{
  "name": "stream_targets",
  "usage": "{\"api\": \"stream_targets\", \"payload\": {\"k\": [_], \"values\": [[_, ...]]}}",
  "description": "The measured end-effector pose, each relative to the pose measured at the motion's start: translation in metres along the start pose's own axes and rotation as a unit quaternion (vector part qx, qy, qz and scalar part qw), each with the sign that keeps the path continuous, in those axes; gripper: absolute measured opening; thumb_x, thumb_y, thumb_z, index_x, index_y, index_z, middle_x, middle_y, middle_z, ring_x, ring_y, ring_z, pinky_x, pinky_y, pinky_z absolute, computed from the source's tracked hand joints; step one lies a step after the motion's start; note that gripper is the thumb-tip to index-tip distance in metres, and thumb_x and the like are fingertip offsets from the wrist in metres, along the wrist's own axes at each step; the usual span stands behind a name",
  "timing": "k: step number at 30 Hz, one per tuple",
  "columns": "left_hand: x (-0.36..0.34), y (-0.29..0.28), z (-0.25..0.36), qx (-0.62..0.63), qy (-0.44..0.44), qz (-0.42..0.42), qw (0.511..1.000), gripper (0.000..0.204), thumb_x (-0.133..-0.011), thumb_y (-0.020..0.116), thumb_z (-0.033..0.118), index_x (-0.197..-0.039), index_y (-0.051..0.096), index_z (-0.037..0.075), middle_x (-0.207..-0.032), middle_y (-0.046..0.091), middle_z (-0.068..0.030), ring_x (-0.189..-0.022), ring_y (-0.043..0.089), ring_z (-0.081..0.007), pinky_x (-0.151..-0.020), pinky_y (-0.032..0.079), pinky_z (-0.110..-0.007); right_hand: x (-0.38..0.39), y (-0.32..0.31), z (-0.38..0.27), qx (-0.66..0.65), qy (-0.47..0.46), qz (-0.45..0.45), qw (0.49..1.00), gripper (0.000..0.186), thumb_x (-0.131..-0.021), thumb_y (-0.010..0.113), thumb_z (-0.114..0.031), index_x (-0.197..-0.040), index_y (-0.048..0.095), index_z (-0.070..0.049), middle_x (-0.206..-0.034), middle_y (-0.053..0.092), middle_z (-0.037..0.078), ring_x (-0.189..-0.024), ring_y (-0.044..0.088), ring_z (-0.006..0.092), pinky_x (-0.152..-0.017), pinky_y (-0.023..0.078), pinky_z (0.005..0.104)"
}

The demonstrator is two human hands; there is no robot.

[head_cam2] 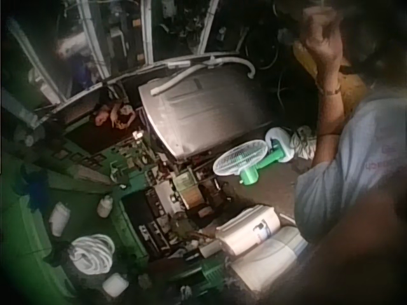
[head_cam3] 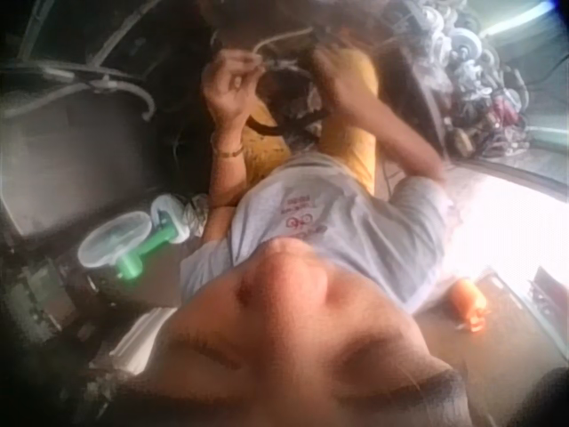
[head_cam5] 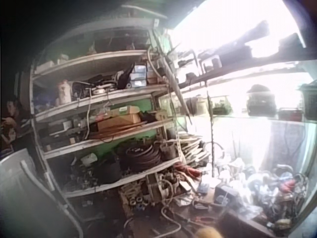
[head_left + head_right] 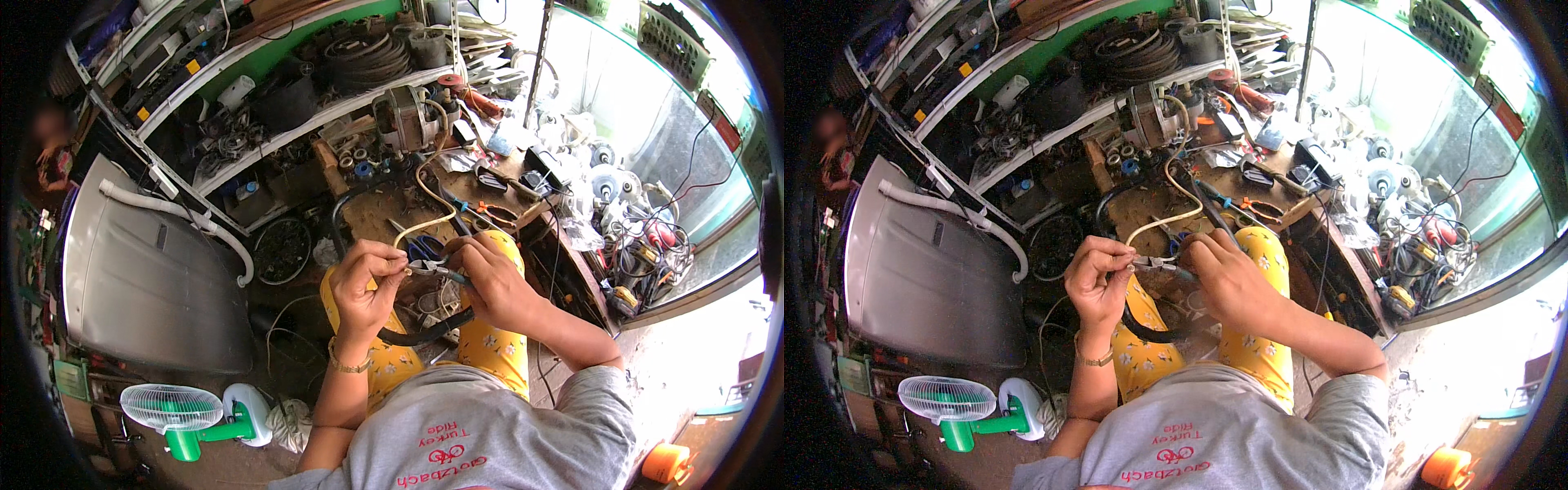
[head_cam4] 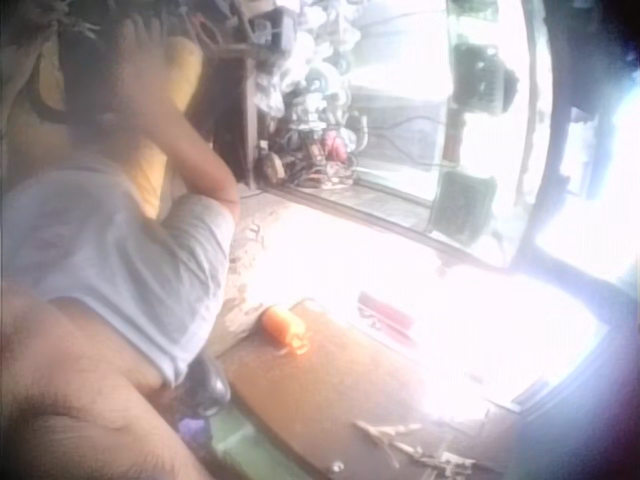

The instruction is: The person sits on the floor in a cluttered workshop and repairs a white electrical cord. They use pliers to strip the insulation from the wire ends and then use a soldering iron to heat and join the exposed copper strands.

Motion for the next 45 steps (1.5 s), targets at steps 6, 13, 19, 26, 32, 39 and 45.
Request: {"api": "stream_targets", "payload": {"k": [6, 13, 19, 26, 32, 39, 45], "values": [[0.002, -0.001, -0.003, 0.003, -0.002, -0.001, 1.0, 0.011, -0.077, 0.07, -0.004, -0.077, 0.06, -0.002, -0.084, 0.062, -0.0094, -0.071, 0.062, -0.0123, -0.057, 0.05, -0.021, 0.0, 0.001, 0.0, -0.008, -0.007, -0.007, 1.0, 0.035, -0.06, 0.057, 0.011, -0.092, 0.047, 0.001, -0.104, 0.055, 0.016, -0.092, 0.051, 0.0367, -0.078, 0.043, 0.0425], [-0.008, 0.003, 0.017, -0.109, 0.065, -0.045, 0.991, 0.014, -0.074, 0.071, -0.005, -0.075, 0.058, 0.001, -0.079, 0.063, -0.0082, -0.068, 0.062, -0.0178, -0.055, 0.049, -0.026, -0.004, 0.009, -0.002, 0.039, -0.031, -0.055, 0.997, 0.033, -0.065, 0.054, 0.009, -0.097, 0.048, 0.004, -0.104, 0.055, 0.018, -0.09, 0.05, 0.0367, -0.078, 0.043, 0.042], [-0.011, 0.006, 0.023, -0.176, 0.091, -0.102, 0.975, 0.014, -0.073, 0.069, -0.005, -0.076, 0.057, 0.002, -0.078, 0.061, -0.0072, -0.067, 0.061, -0.0224, -0.056, 0.05, -0.031, -0.005, 0.009, -0.005, 0.052, -0.055, -0.07, 0.995, 0.037, -0.063, 0.053, 0.009, -0.099, 0.048, 0.005, -0.101, 0.055, 0.018, -0.088, 0.05, 0.0366, -0.077, 0.043, 0.042], [-0.012, 0.011, 0.027, -0.195, 0.109, -0.146, 0.964, 0.012, -0.074, 0.067, -0.006, -0.079, 0.059, 0.002, -0.08, 0.061, -0.0071, -0.07, 0.062, -0.0225, -0.058, 0.05, -0.031, 0.0, 0.016, 0.002, 0.021, -0.041, -0.053, 0.998, 0.021, -0.072, 0.053, -0.001, -0.091, 0.045, 0.003, -0.085, 0.054, 0.018, -0.081, 0.054, 0.0368, -0.073, 0.046, 0.043], [0.005, 0.002, -0.008, 0.033, -0.011, -0.049, 0.998, 0.011, -0.08, 0.067, -0.002, -0.08, 0.056, 0.0, -0.086, 0.063, -0.0114, -0.078, 0.065, -0.02, -0.068, 0.053, -0.029, 0.008, 0.052, 0.002, -0.438, 0.108, -0.191, 0.872, 0.011, -0.082, 0.042, 0.005, -0.09, 0.045, -0.002, -0.069, 0.053, 0.006, -0.057, 0.05, 0.0191, -0.055, 0.042, 0.0321], [0.035, 0.005, -0.031, 0.127, -0.135, 0.12, 0.975, 0.009, -0.09, 0.056, 0.006, -0.09, 0.056, -0.004, -0.092, 0.063, -0.0123, -0.083, 0.064, -0.018, -0.073, 0.052, -0.029, 0.012, 0.075, 0.0, -0.556, 0.207, -0.166, 0.788, 0.011, -0.086, 0.037, 0.004, -0.087, 0.044, -0.005, -0.072, 0.053, 0.003, -0.056, 0.044, 0.0081, -0.049, 0.037, 0.0223], [0.038, 0.001, -0.03, 0.097, -0.162, 0.178, 0.966, 0.012, -0.093, 0.05, 0.01, -0.09, 0.054, -0.001, -0.087, 0.065, -0.012, -0.076, 0.062, -0.016, -0.07, 0.051, -0.029, 0.01, 0.096, -0.005, -0.649, 0.22, -0.161, 0.71, 0.016, -0.08, 0.039, 0.007, -0.087, 0.043, -0.007, -0.072, 0.056, 0.006, -0.053, 0.046, 0.0091, -0.044, 0.036, 0.0211]]}}
Point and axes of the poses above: each hand's wrist, its own x-axis away from the middle knuckle, its own y-axis out of the palm, z = x × y, the point moved 9 cm from there along -x, towards the middle knuckle
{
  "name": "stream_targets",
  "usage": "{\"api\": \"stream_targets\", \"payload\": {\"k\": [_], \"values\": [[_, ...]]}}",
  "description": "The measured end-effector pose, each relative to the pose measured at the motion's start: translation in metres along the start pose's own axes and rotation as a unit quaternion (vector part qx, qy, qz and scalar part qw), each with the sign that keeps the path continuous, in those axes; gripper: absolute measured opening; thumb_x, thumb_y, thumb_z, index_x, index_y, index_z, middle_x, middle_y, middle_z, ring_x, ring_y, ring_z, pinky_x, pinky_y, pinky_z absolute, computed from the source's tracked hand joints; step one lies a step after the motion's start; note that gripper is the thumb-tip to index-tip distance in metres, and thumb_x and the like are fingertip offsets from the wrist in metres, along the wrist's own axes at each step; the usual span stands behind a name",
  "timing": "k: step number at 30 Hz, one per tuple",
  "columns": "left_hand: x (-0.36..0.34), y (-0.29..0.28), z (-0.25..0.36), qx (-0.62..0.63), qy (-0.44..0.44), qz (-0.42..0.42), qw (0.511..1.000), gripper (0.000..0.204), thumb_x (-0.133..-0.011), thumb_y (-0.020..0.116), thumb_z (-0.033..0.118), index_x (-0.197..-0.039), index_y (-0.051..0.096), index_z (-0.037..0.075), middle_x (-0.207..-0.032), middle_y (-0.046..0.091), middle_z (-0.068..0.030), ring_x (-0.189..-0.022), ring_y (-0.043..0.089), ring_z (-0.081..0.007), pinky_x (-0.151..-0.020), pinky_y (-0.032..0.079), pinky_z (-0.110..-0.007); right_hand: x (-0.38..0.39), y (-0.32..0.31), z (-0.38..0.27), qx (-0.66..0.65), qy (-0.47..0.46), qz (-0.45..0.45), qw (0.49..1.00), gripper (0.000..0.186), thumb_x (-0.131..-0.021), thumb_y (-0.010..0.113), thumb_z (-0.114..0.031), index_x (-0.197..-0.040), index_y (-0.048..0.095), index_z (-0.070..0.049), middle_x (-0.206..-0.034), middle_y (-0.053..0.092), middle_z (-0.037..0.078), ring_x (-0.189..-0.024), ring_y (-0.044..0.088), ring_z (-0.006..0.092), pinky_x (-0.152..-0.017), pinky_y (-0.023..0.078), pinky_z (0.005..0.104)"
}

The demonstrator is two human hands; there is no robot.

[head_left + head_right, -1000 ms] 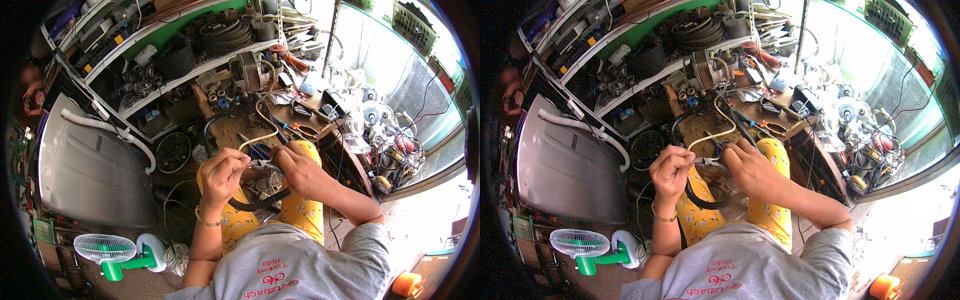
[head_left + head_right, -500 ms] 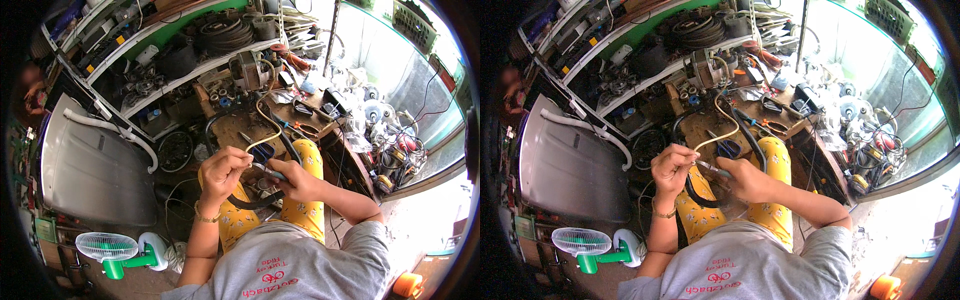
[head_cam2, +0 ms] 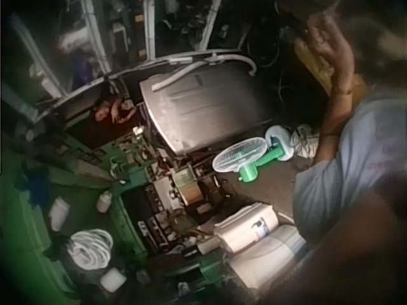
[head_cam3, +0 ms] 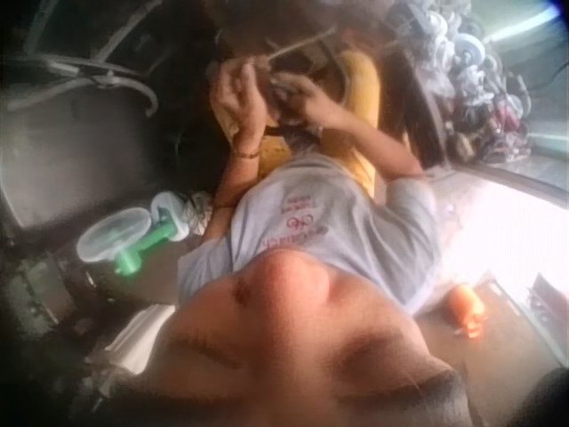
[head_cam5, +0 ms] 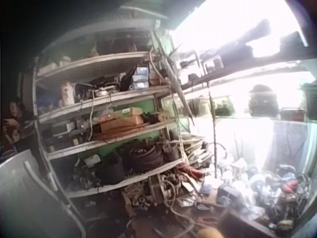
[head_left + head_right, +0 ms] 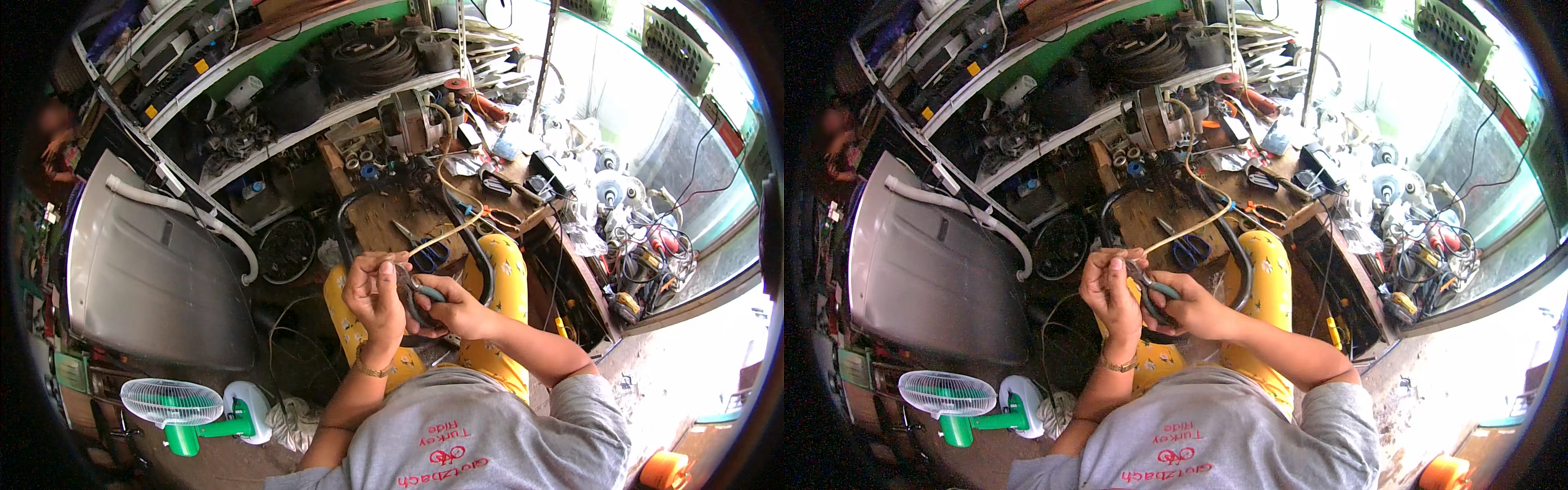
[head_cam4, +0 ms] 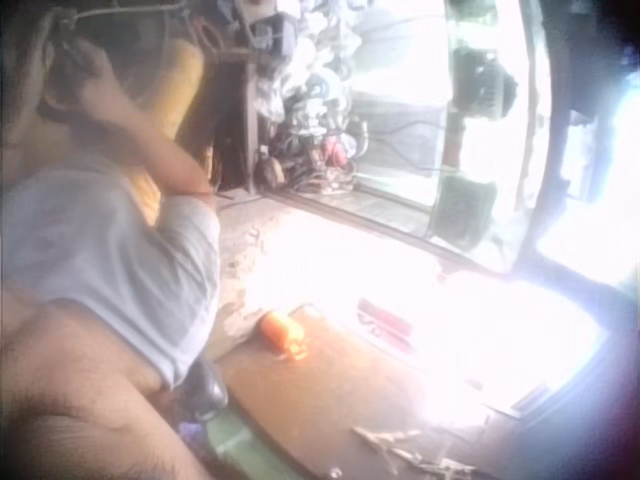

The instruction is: The person sits on the floor in a cluttered workshop and repairs a white electrical cord. They use pliers to strip the insulation from the wire ends and then use a soldering iron to heat and join the exposed copper strands.

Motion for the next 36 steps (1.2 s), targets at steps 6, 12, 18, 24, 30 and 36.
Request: {"api": "stream_targets", "payload": {"k": [6, 12, 18, 24, 30, 36], "values": [[0.001, 0.001, -0.015, 0.092, -0.081, -0.011, 0.992, 0.015, -0.094, 0.051, 0.014, -0.091, 0.054, 0.0, -0.088, 0.065, -0.0123, -0.078, 0.063, -0.0171, -0.071, 0.053, -0.031, -0.002, 0.008, 0.005, -0.137, 0.04, -0.062, 0.988, 0.017, -0.079, 0.042, 0.006, -0.088, 0.044, -0.008, -0.072, 0.057, 0.008, -0.049, 0.047, 0.0114, -0.04, 0.033, 0.0216], [-0.007, -0.001, 0.006, 0.02, 0.07, -0.073, 0.995, 0.011, -0.092, 0.058, 0.011, -0.092, 0.055, 0.0, -0.095, 0.063, -0.0155, -0.085, 0.062, -0.0188, -0.077, 0.053, -0.032, 0.012, -0.007, -0.03, 0.327, -0.128, 0.076, 0.933, 0.023, -0.069, 0.045, 0.01, -0.091, 0.045, 0.001, -0.092, 0.055, 0.014, -0.081, 0.055, 0.0272, -0.071, 0.044, 0.0358], [-0.007, 0.001, 0.008, 0.035, 0.099, -0.085, 0.991, 0.009, -0.09, 0.059, 0.007, -0.089, 0.054, 0.0, -0.096, 0.064, -0.0171, -0.087, 0.064, -0.0205, -0.076, 0.055, -0.032, 0.023, -0.002, -0.054, 0.517, -0.217, 0.166, 0.811, 0.034, -0.061, 0.049, 0.012, -0.093, 0.047, 0.004, -0.096, 0.05, 0.02, -0.092, 0.05, 0.0398, -0.08, 0.043, 0.0398], [-0.018, 0.007, 0.026, -0.068, 0.16, -0.171, 0.97, 0.013, -0.088, 0.062, 0.008, -0.081, 0.055, 0.0, -0.089, 0.067, -0.0151, -0.081, 0.066, -0.0214, -0.077, 0.056, -0.035, 0.021, 0.0, -0.059, 0.588, -0.227, 0.147, 0.762, 0.038, -0.059, 0.052, 0.009, -0.095, 0.045, 0.004, -0.097, 0.049, 0.02, -0.087, 0.047, 0.0417, -0.075, 0.041, 0.0453], [-0.026, 0.012, 0.042, -0.135, 0.232, -0.215, 0.939, 0.014, -0.088, 0.062, 0.009, -0.078, 0.057, 0.0, -0.081, 0.068, -0.0117, -0.077, 0.067, -0.0221, -0.078, 0.056, -0.037, 0.018, 0.0, -0.061, 0.595, -0.225, 0.117, 0.763, 0.038, -0.059, 0.052, 0.008, -0.096, 0.043, 0.003, -0.098, 0.049, 0.021, -0.087, 0.047, 0.0418, -0.074, 0.041, 0.0461], [-0.032, 0.017, 0.043, -0.156, 0.232, -0.24, 0.93, 0.007, -0.08, 0.067, 0.0, -0.081, 0.061, 0.002, -0.082, 0.067, -0.0085, -0.077, 0.066, -0.0196, -0.065, 0.053, -0.029, 0.015, -0.013, -0.047, 0.52, -0.179, 0.131, 0.825, 0.032, -0.061, 0.048, 0.012, -0.092, 0.044, 0.003, -0.085, 0.051, 0.022, -0.079, 0.053, 0.0437, -0.066, 0.043, 0.0444]]}}
Point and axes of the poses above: each hand's wrist, its own x-axis away from the middle knuckle, its own y-axis out of the palm, z = x × y, the point moved 9 cm from there along -x, towards the middle knuckle
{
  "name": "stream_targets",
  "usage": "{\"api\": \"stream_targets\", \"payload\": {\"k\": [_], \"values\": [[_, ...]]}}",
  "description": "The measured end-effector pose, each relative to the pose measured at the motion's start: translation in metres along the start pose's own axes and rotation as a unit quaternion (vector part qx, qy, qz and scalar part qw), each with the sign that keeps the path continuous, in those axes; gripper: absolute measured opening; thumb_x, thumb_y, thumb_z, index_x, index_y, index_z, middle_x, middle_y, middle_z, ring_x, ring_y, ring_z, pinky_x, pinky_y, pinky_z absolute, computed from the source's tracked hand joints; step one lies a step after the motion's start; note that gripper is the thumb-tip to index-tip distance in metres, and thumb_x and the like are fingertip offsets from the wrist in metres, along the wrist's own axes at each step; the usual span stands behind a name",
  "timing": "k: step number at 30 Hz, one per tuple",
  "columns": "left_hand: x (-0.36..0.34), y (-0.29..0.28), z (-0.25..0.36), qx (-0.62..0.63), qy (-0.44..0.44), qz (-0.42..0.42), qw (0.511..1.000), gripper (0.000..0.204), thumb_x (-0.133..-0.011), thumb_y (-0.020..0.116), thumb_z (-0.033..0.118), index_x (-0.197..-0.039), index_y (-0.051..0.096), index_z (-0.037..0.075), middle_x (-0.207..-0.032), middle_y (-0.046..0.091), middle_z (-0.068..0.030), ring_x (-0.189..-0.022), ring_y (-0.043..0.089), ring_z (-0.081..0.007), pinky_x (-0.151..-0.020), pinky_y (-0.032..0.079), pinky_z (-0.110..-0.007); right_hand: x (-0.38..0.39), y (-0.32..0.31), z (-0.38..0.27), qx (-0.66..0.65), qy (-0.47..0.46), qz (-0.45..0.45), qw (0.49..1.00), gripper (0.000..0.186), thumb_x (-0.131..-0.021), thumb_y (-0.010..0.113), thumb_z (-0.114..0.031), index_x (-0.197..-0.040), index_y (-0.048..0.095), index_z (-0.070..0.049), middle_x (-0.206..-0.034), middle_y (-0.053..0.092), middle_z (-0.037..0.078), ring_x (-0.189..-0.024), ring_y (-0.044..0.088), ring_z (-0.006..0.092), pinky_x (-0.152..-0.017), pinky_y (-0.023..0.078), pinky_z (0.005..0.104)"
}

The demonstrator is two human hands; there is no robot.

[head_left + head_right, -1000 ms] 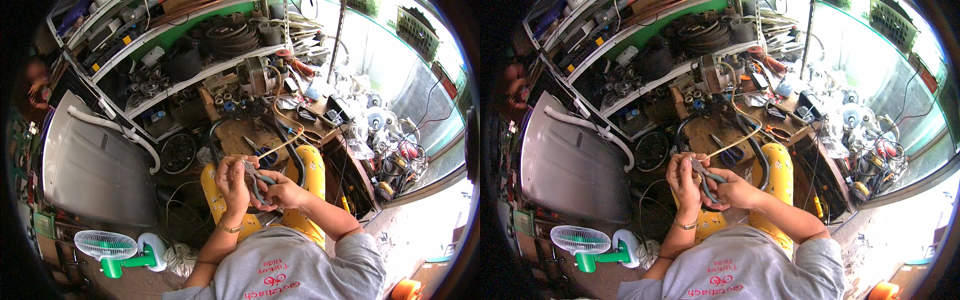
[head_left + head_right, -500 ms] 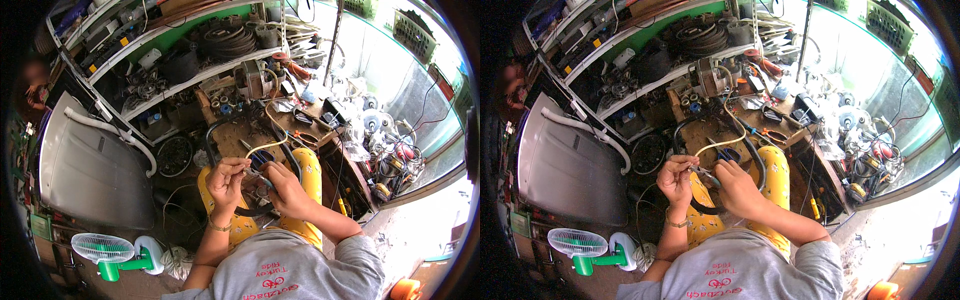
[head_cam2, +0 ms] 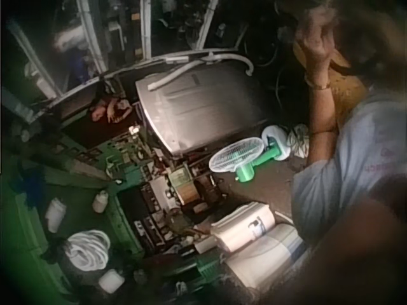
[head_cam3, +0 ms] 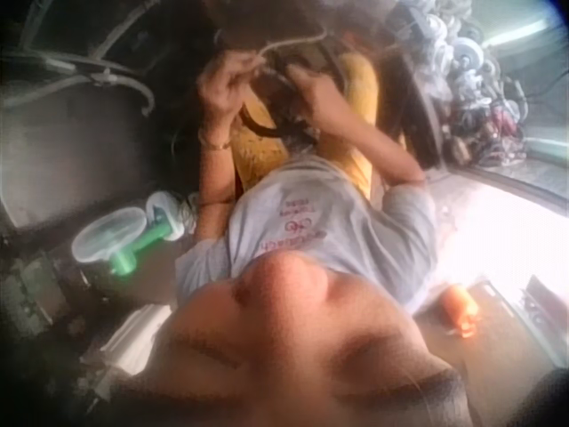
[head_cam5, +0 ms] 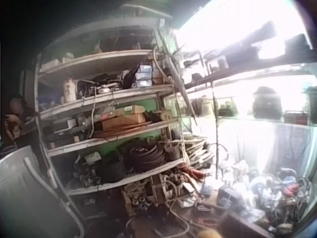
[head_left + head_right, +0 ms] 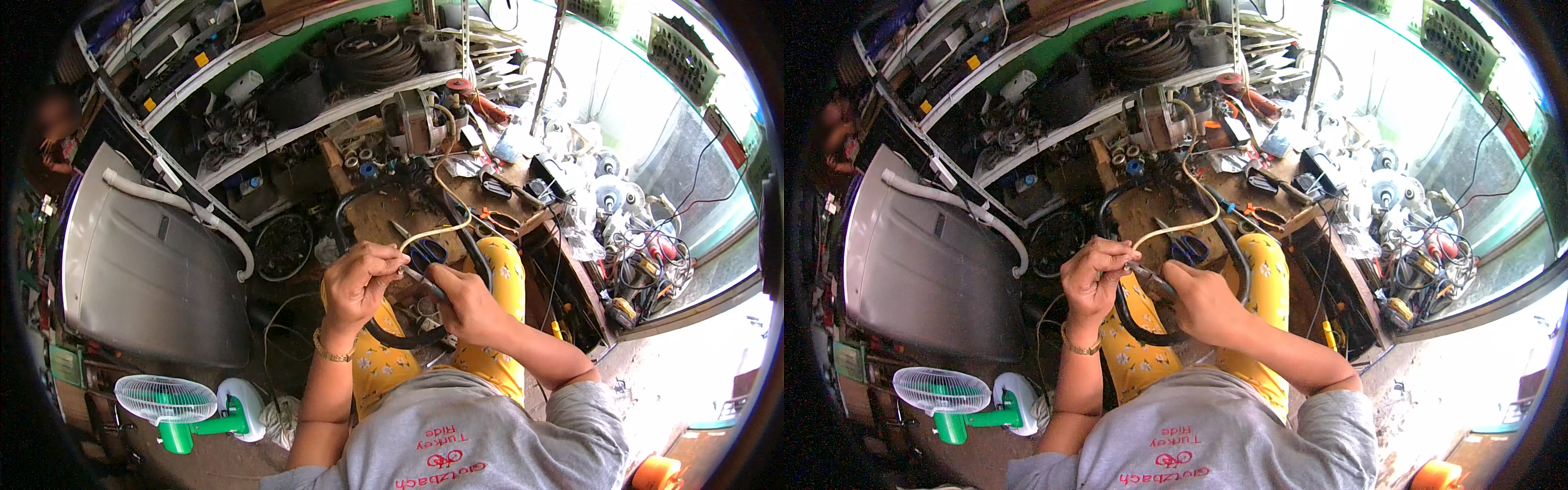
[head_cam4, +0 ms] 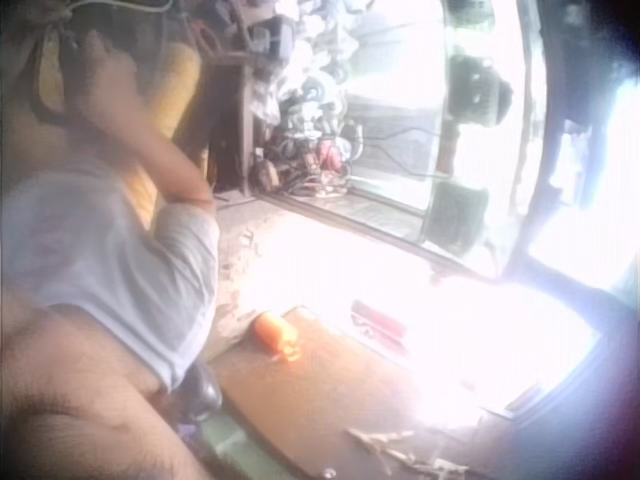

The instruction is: The person sits on the floor in a cluttered workshop and repairs a white electrical cord. They use pliers to strip the insulation from the wire ends and then use a soldering iron to heat and join the exposed copper strands.

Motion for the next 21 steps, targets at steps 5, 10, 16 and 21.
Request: {"api": "stream_targets", "payload": {"k": [5, 10, 16, 21], "values": [[0.011, -0.001, -0.007, -0.012, -0.099, 0.08, 0.992, 0.02, -0.083, 0.071, 0.015, -0.086, 0.057, 0.0, -0.072, 0.056, -0.0038, -0.065, 0.057, -0.0119, -0.062, 0.049, -0.023, -0.004, -0.001, 0.004, -0.071, 0.015, 0.044, 0.996, 0.025, -0.064, 0.048, 0.012, -0.086, 0.044, 0.002, -0.072, 0.051, 0.021, -0.073, 0.054, 0.0446, -0.062, 0.043, 0.0422], [0.033, 0.015, -0.026, 0.08, -0.222, 0.086, 0.968, 0.014, -0.096, 0.05, 0.014, -0.092, 0.042, 0.003, -0.072, 0.044, 0.0001, -0.055, 0.043, -0.0053, -0.05, 0.037, -0.019, -0.004, -0.001, 0.0, -0.017, -0.014, 0.071, 0.997, 0.021, -0.066, 0.048, 0.012, -0.084, 0.044, 0.001, -0.071, 0.052, 0.018, -0.067, 0.056, 0.0376, -0.058, 0.042, 0.0408], [0.031, 0.021, -0.014, 0.053, -0.198, 0.112, 0.972, 0.008, -0.098, 0.04, 0.01, -0.103, 0.036, 0.005, -0.09, 0.044, -0.0055, -0.062, 0.042, -0.0058, -0.057, 0.039, -0.019, -0.001, 0.026, 0.018, -0.348, 0.138, -0.042, 0.926, 0.014, -0.077, 0.043, 0.008, -0.084, 0.042, -0.004, -0.07, 0.051, 0.01, -0.057, 0.05, 0.0189, -0.048, 0.038, 0.03], [0.027, 0.02, -0.005, -0.018, -0.162, 0.08, 0.983, 0.013, -0.097, 0.041, 0.006, -0.109, 0.035, 0.004, -0.1, 0.044, -0.008, -0.079, 0.046, -0.008, -0.069, 0.041, -0.02, 0.009, 0.045, 0.017, -0.582, 0.225, -0.143, 0.769, 0.008, -0.084, 0.042, -0.001, -0.084, 0.042, -0.009, -0.071, 0.053, 0.008, -0.051, 0.042, 0.01, -0.039, 0.03, 0.0209]]}}
Point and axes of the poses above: each hand's wrist, its own x-axis away from the middle knuckle, its own y-axis out of the palm, z = x × y, the point moved 9 cm from there along -x, towards the middle knuckle
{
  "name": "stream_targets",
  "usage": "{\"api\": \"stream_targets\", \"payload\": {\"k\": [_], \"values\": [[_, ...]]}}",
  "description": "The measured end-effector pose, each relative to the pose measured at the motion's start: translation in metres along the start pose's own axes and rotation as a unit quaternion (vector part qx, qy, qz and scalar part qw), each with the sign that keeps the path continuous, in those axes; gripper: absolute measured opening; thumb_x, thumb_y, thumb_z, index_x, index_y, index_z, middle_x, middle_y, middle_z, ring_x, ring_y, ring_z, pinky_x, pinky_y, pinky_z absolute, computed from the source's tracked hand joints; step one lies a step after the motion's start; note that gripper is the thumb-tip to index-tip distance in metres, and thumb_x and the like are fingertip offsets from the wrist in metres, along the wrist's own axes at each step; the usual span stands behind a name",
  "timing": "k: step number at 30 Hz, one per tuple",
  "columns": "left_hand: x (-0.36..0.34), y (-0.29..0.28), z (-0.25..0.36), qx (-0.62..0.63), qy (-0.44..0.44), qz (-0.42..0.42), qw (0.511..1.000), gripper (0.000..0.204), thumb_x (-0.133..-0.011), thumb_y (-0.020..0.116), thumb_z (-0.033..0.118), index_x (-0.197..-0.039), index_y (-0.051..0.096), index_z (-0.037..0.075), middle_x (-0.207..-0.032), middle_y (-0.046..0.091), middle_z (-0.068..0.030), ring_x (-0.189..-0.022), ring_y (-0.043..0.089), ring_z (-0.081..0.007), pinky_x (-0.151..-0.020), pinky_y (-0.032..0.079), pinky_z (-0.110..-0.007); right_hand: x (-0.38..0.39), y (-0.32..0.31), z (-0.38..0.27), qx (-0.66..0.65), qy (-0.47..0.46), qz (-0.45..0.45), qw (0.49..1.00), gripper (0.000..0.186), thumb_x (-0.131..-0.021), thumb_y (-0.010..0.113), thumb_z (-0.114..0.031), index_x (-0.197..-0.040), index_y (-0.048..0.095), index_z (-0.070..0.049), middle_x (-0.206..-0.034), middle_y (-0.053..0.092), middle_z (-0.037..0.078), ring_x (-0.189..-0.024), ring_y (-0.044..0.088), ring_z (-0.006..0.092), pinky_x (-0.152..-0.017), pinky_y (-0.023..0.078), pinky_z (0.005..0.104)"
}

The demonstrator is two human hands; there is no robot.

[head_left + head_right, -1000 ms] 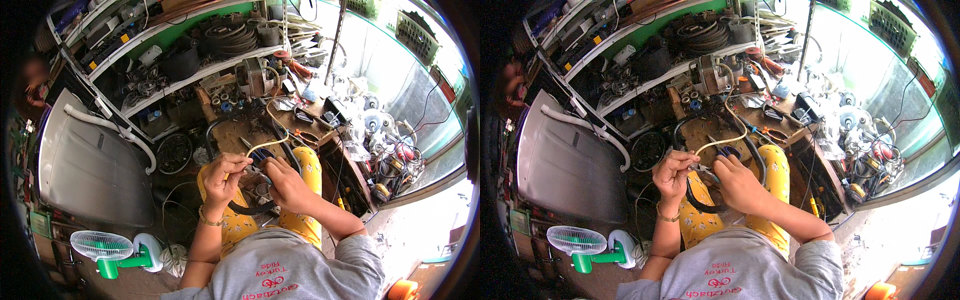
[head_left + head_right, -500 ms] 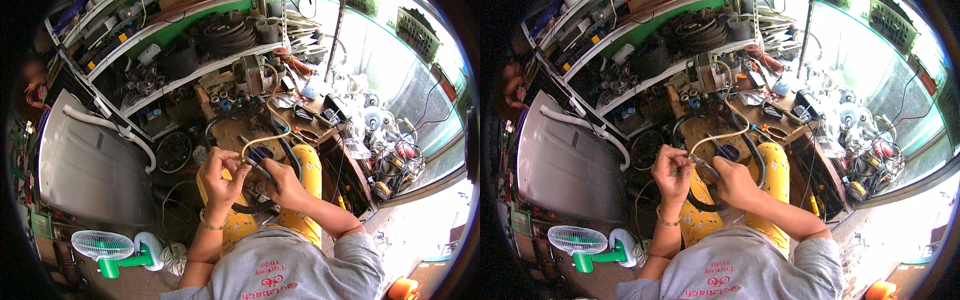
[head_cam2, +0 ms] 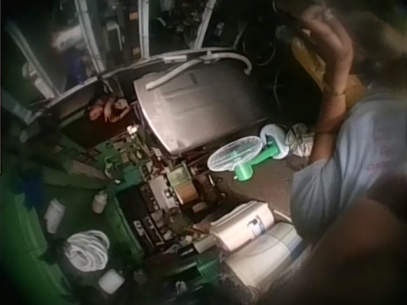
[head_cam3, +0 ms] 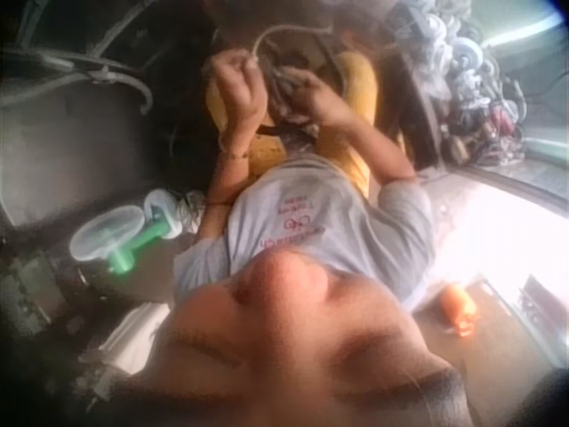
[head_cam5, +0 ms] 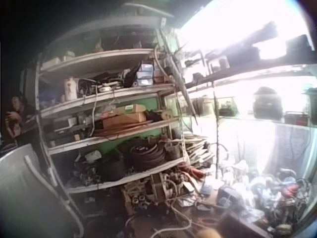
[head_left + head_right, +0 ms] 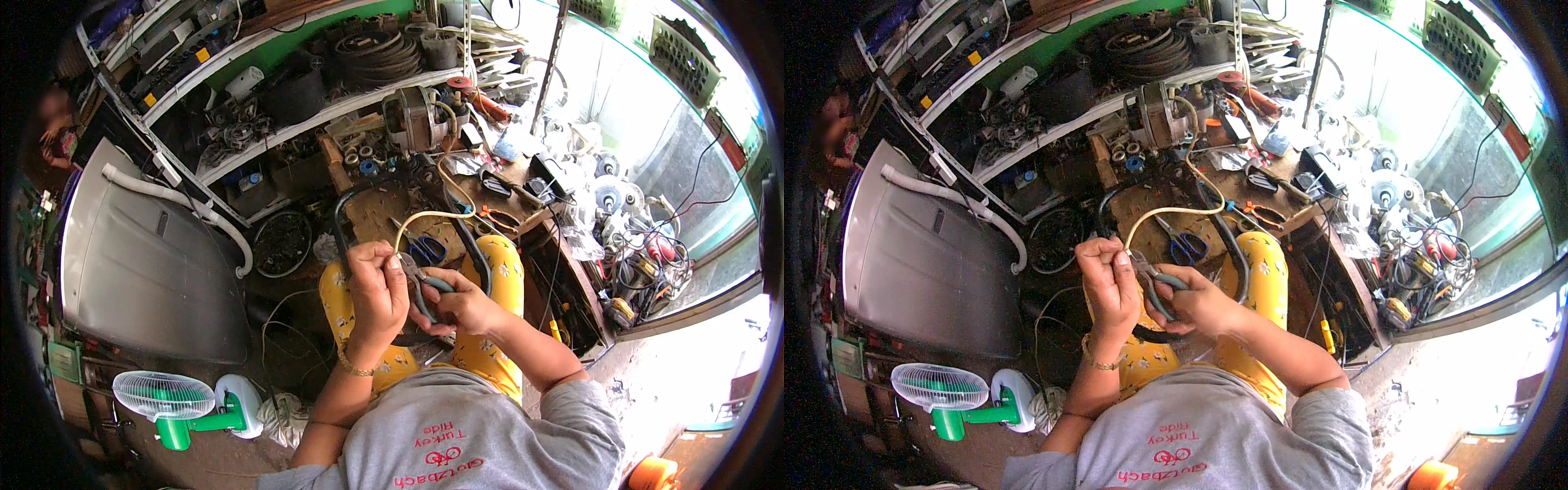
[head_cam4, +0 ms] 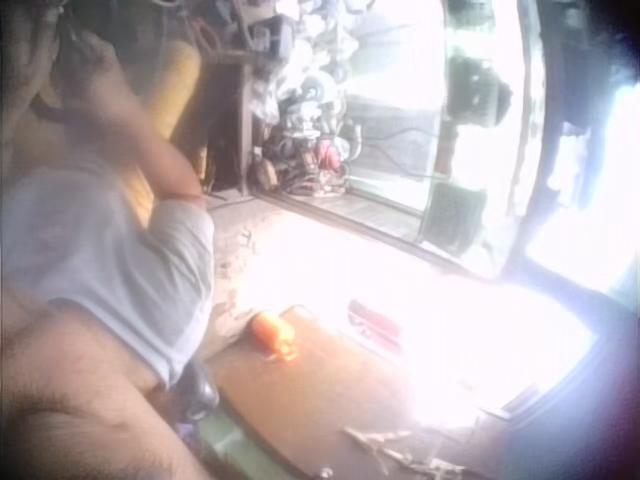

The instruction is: The person sits on the floor in a cluttered workshop and repairs a white electrical cord. They use pliers to strip the insulation from the wire ends and then use a soldering iron to heat and join the exposed copper strands.

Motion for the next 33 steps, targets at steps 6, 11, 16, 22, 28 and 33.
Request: {"api": "stream_targets", "payload": {"k": [6, 11, 16, 22, 28, 33], "values": [[0.001, -0.001, -0.01, 0.025, 0.026, -0.075, 0.997, 0.018, -0.095, 0.048, 0.007, -0.109, 0.043, -0.002, -0.095, 0.057, -0.014, -0.078, 0.059, -0.0189, -0.07, 0.048, -0.029, 0.007, 0.003, 0.009, -0.214, 0.065, -0.119, 0.967, 0.008, -0.082, 0.051, -0.006, -0.085, 0.044, -0.009, -0.072, 0.053, 0.018, -0.051, 0.042, 0.0148, -0.036, 0.027, 0.0215], [-0.001, 0.002, -0.014, 0.095, 0.027, -0.104, 0.99, 0.02, -0.094, 0.052, 0.01, -0.112, 0.051, 0.001, -0.104, 0.055, -0.0086, -0.081, 0.056, -0.0127, -0.07, 0.047, -0.023, 0.012, 0.0, -0.008, -0.014, 0.037, -0.017, 0.999, 0.019, -0.066, 0.044, 0.007, -0.078, 0.041, -0.008, -0.071, 0.054, 0.015, -0.046, 0.041, 0.0155, -0.037, 0.029, 0.0244], [-0.004, -0.007, -0.01, 0.038, 0.088, -0.027, 0.995, 0.009, -0.093, 0.053, 0.006, -0.099, 0.057, 0.001, -0.087, 0.06, -0.0093, -0.076, 0.06, -0.0158, -0.066, 0.048, -0.024, 0.02, -0.003, -0.028, 0.309, -0.11, 0.076, 0.941, 0.018, -0.07, 0.045, 0.008, -0.084, 0.046, -0.003, -0.081, 0.058, 0.013, -0.06, 0.052, 0.0214, -0.054, 0.041, 0.027], [-0.008, -0.008, 0.014, -0.078, 0.155, 0.011, 0.985, 0.008, -0.088, 0.056, -0.001, -0.095, 0.06, 0.0, -0.077, 0.06, -0.0103, -0.065, 0.061, -0.0199, -0.058, 0.049, -0.027, 0.034, 0.017, -0.058, 0.65, -0.273, 0.239, 0.667, 0.032, -0.062, 0.054, 0.006, -0.094, 0.049, 0.002, -0.096, 0.054, 0.018, -0.084, 0.053, 0.0392, -0.073, 0.045, 0.0423], [-0.01, -0.007, 0.015, -0.118, 0.158, 0.014, 0.98, 0.012, -0.085, 0.057, -0.005, -0.095, 0.059, 0.001, -0.076, 0.059, -0.0111, -0.064, 0.061, -0.0233, -0.056, 0.049, -0.03, 0.028, 0.016, -0.056, 0.709, -0.25, 0.262, 0.605, 0.036, -0.061, 0.054, 0.006, -0.096, 0.047, 0.003, -0.095, 0.054, 0.018, -0.088, 0.055, 0.0399, -0.072, 0.046, 0.045], [-0.006, -0.003, -0.008, -0.031, 0.076, -0.009, 0.997, 0.009, -0.09, 0.054, 0.001, -0.098, 0.055, -0.001, -0.079, 0.055, -0.0099, -0.062, 0.054, -0.0181, -0.058, 0.044, -0.027, 0.02, 0.004, -0.05, 0.588, -0.245, 0.22, 0.739, 0.024, -0.068, 0.055, 0.003, -0.091, 0.048, 0.001, -0.077, 0.055, 0.019, -0.073, 0.057, 0.0389, -0.064, 0.045, 0.0456]]}}
Point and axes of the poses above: each hand's wrist, its own x-axis away from the middle knuckle, its own y-axis out of the palm, z = x × y, the point moved 9 cm from there along -x, towards the middle knuckle
